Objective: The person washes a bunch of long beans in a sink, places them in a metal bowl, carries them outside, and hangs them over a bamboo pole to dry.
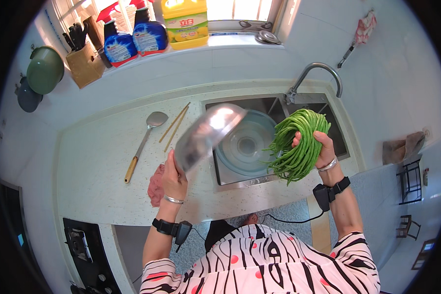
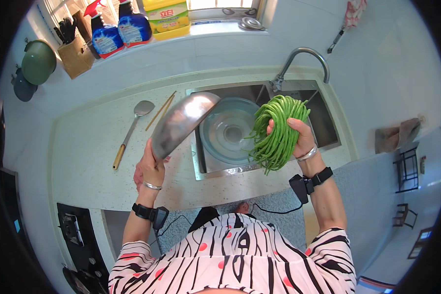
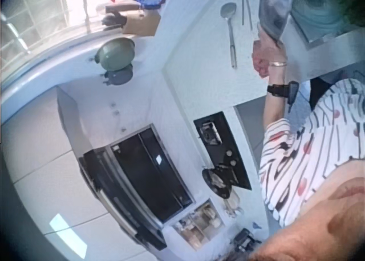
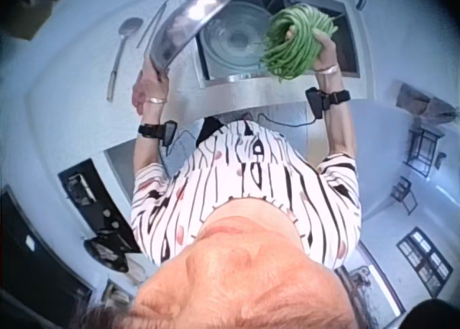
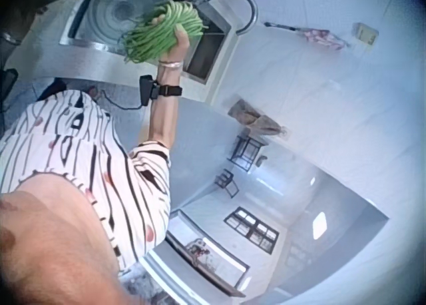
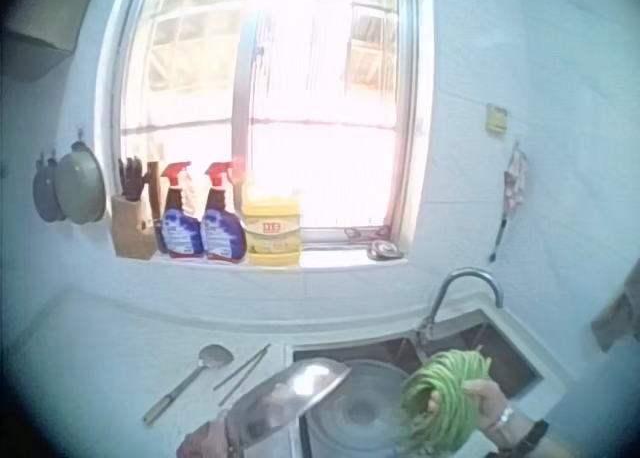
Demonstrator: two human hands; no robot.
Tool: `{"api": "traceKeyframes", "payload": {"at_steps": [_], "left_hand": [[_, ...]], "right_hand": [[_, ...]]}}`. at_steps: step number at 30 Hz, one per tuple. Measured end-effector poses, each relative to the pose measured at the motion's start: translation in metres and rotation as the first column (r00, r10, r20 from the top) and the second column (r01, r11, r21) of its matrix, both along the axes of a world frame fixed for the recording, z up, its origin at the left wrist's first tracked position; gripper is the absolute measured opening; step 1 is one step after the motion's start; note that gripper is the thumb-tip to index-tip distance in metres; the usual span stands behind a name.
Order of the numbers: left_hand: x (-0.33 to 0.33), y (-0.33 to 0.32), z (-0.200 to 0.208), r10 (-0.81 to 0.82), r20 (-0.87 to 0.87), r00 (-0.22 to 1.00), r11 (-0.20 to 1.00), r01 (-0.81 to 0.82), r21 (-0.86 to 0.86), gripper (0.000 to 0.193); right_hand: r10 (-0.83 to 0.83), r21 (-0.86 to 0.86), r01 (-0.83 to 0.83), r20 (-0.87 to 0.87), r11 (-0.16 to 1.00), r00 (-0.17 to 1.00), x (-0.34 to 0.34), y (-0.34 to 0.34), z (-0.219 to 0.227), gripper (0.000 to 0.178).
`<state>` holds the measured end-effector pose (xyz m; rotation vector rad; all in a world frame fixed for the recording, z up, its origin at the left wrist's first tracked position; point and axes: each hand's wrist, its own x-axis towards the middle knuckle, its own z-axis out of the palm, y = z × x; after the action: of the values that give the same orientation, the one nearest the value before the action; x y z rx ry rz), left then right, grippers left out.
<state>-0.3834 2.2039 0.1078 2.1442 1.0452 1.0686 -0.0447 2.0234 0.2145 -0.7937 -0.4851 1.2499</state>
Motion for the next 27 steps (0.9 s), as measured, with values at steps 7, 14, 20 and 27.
{"api": "traceKeyframes", "payload": {"at_steps": [7, 14, 20, 27], "left_hand": [[0.028, -0.037, 0.006, -0.011, -0.147, 0.989, 0.932, 0.063, 0.357, 0.05], [0.053, -0.029, -0.014, 0.091, 0.025, 0.996, 0.981, -0.094, 0.172, 0.047], [0.077, 0.002, -0.059, 0.212, 0.439, 0.873, 0.604, 0.236, -0.761, 0.045], [0.08, 0.023, -0.05, 0.251, 0.327, 0.911, 0.377, 0.219, -0.9, 0.034]], "right_hand": [[0.049, -0.015, -0.05, -0.061, 0.999, 0.997, 0.018, -0.018, -0.016, 0.042], [0.045, -0.015, -0.047, -0.083, 0.999, 0.996, 0.02, -0.014, -0.004, 0.038], [0.055, 0.104, -0.054, 0.0, 0.993, 0.999, 0.006, -0.005, 0.039, 0.038], [0.007, 0.121, -0.018, 0.092, 0.992, 0.996, -0.009, 0.009, 0.056, 0.047]]}}
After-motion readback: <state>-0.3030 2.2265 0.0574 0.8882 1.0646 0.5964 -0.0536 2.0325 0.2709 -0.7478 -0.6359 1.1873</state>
